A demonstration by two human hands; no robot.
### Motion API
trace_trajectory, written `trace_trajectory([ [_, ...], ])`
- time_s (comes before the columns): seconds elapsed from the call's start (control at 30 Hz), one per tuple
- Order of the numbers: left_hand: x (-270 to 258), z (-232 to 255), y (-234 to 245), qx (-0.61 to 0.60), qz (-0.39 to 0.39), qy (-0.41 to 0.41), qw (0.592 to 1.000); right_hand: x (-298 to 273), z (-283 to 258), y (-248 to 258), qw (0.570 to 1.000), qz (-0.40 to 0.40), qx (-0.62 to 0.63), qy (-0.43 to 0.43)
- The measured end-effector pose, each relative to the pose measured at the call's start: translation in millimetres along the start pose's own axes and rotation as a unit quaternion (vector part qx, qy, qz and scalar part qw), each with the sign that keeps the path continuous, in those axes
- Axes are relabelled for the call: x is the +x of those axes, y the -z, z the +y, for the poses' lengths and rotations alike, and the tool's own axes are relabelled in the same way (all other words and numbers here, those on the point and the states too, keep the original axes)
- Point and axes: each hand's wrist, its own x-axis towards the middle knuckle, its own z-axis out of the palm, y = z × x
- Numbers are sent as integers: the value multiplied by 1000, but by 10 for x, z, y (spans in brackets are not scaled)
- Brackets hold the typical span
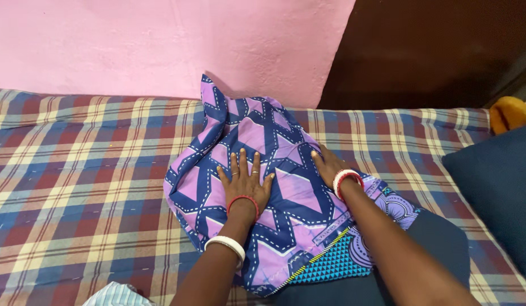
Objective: The person puts a patterned purple cover onto a blue pillow while working on a bed.
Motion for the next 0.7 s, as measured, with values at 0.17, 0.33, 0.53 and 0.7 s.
trace_trajectory([
  [0.17,20,-16,-38,14,-5,3,1000,-216,-191,-101,992,53,-110,-19],
  [0.33,78,-64,-190,22,4,-2,1000,-830,-1064,-407,966,104,-210,107],
  [0.53,74,-188,-280,121,42,-45,991,-1027,-1550,-491,939,-4,-197,283],
  [0.7,58,-81,-152,43,24,-10,999,-588,-1183,-139,942,6,-243,233],
])
